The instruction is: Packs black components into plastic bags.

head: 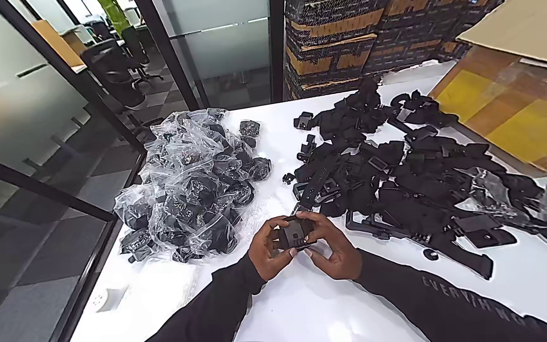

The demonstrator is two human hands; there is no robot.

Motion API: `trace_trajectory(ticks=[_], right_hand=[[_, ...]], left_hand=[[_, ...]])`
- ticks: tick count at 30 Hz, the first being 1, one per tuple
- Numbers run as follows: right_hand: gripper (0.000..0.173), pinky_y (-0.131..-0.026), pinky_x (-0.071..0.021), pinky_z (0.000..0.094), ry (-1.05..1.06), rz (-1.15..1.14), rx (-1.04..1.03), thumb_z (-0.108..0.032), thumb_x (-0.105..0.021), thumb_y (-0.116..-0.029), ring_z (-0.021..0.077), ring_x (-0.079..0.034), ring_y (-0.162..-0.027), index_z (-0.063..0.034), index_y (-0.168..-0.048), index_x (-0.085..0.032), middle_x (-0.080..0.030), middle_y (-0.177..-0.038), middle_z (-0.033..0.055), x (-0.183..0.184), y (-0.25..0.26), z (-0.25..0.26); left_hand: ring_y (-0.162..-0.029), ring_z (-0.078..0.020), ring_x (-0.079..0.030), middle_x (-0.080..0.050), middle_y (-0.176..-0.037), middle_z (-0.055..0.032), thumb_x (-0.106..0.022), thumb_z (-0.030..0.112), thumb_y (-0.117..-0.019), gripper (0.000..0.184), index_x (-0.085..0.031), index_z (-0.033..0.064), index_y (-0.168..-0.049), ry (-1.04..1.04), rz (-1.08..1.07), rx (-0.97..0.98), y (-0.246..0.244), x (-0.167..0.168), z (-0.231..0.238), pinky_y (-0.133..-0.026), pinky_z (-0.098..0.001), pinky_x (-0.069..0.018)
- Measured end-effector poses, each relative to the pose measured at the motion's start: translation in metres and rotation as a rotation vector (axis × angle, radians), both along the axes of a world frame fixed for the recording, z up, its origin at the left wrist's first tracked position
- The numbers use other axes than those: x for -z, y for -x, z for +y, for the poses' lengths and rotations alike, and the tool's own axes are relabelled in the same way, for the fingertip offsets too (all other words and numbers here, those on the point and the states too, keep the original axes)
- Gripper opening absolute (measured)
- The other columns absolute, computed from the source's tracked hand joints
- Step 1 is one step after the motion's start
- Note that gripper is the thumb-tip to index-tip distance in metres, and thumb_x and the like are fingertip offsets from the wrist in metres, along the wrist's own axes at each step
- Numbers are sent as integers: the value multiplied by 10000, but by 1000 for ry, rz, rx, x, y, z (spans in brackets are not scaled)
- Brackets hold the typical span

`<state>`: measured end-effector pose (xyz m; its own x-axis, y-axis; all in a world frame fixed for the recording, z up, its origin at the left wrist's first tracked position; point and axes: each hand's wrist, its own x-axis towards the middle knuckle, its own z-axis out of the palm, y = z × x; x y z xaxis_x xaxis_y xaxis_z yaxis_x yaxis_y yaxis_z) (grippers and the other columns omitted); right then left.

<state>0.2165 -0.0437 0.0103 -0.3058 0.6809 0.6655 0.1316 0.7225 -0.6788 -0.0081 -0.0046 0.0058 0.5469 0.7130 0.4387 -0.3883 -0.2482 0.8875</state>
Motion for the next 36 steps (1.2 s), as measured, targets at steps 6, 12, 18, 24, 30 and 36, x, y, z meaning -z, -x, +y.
trace_trajectory(ticks=[6,12,18,24,30,36], right_hand=[[739,-1038,-554,454,253,137,-120,-239,-758,-905,274,-504,-1388,-140,-1508,-342,-352,-1608,134,-2,6,-3],[591,-968,-600,349,291,186,-30,-146,-777,-904,135,-670,-1150,-88,-1427,-509,-633,-1340,26,-4,4,-5],[576,-973,-591,355,165,241,207,-134,-673,-959,148,-645,-1184,-24,-1468,-426,-591,-1380,70,-5,-2,-1],[540,-1084,-495,314,100,190,294,-145,-486,-1011,124,-534,-1322,68,-1494,-373,-501,-1482,122,-7,-8,1],[562,-950,-568,288,144,209,266,-109,-435,-1031,122,-579,-1263,46,-1545,-270,-470,-1511,119,-7,-4,1],[440,-812,-585,231,105,151,221,-104,-409,-1057,74,-635,-1139,-76,-1482,-518,-563,-1453,65,-4,-2,-1]], left_hand=[[-1158,-294,-685,-491,-1497,-223,-729,-88,-847,549,-504,-36,-1346,-87,-50,-11,-1,0,3,-925,-459,-623],[-1097,-258,-711,-629,-1343,-242,-780,38,-832,695,-429,-100,-1416,-418,167,-296,-1,4,9,-935,-403,-608],[-1425,-362,-479,-560,-1479,-191,-698,265,-936,640,-495,-28,-1467,-511,820,-399,8,-3,13,-1150,-594,-390],[-1308,-401,-596,-777,-1123,-61,-561,384,-1007,373,-770,104,-1140,-720,1033,-522,8,-12,8,-1104,-789,-257],[-1125,-425,-677,-753,-989,-147,-634,333,-979,402,-700,154,-1332,-768,1098,-465,8,-15,8,-1072,-768,-331],[-1035,-458,-642,-646,-1113,-270,-571,-7,-929,622,-558,248,-1496,-669,1393,-54,1,-35,7,-778,-575,-554]])
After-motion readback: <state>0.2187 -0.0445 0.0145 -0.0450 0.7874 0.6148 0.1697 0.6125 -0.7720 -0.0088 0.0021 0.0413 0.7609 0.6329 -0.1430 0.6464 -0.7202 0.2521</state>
